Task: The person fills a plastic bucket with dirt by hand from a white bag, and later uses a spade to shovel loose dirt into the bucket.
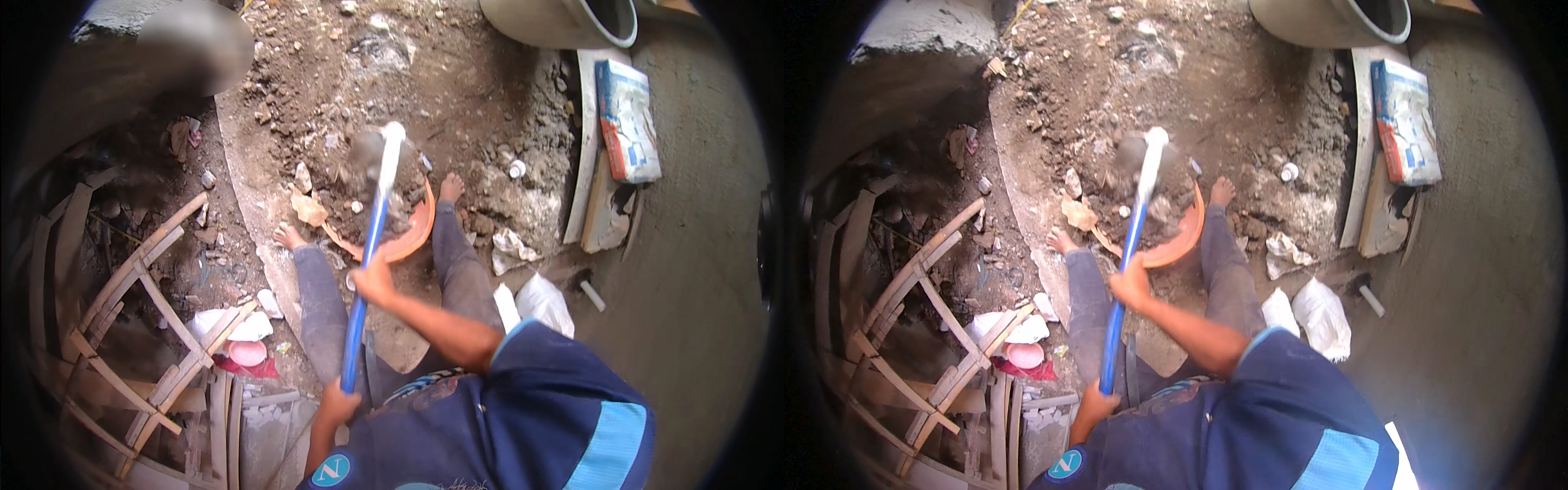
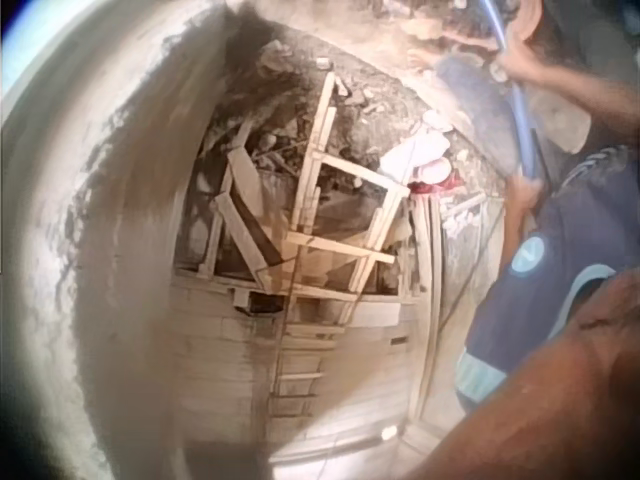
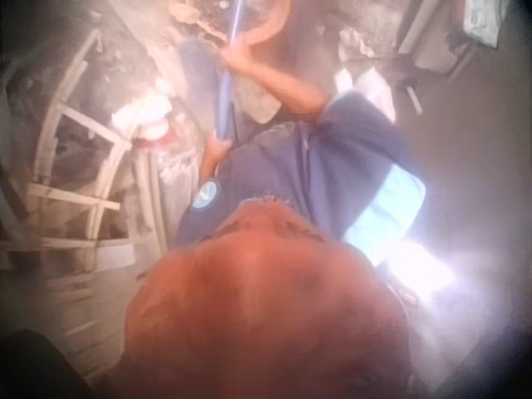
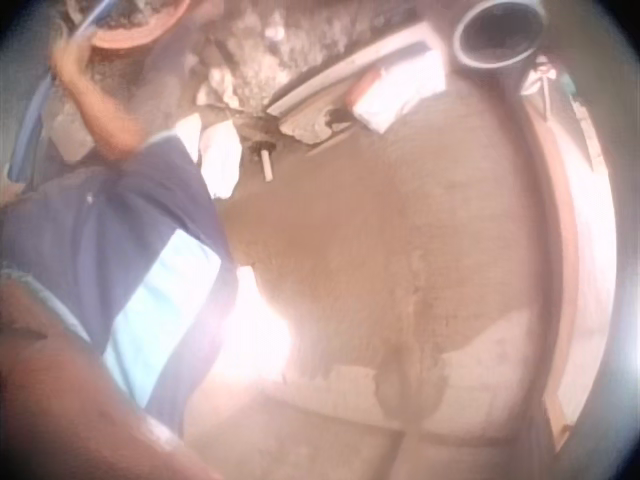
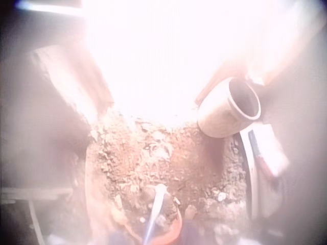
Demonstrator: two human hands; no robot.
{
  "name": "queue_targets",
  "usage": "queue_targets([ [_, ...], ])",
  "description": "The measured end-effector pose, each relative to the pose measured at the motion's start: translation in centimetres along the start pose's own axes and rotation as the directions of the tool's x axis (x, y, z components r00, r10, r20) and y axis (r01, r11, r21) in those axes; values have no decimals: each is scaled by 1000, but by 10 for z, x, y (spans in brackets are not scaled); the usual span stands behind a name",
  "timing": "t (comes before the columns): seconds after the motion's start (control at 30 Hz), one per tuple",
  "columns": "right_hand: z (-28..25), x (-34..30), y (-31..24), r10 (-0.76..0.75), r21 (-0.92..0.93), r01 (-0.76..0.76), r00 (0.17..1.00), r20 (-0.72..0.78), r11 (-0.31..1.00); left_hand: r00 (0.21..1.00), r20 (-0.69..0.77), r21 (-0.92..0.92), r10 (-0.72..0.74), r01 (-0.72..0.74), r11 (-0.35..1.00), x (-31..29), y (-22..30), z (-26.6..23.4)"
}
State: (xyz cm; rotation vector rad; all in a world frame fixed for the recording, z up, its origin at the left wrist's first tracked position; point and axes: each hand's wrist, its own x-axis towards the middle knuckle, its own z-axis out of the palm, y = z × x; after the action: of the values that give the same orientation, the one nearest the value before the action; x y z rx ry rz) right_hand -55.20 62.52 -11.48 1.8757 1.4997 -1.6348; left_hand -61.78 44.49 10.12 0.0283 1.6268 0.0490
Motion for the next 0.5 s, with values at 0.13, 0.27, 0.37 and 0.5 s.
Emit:
queue_targets([
  [0.13,1,-68,3,207,4,-208,974,97,978,990,-103,137,-97,110,984,-51,-45,6],
  [0.27,-12,-48,-25,121,104,-119,992,-14,987,981,-193,197,-24,63,978,-31,-28,-9],
  [0.37,-48,22,-69,133,316,-121,991,-16,941,953,-268,119,144,-116,986,43,22,-8],
  [0.5,-120,114,-169,-212,365,304,939,-270,880,822,-379,17,425,-453,891,176,125,3],
])
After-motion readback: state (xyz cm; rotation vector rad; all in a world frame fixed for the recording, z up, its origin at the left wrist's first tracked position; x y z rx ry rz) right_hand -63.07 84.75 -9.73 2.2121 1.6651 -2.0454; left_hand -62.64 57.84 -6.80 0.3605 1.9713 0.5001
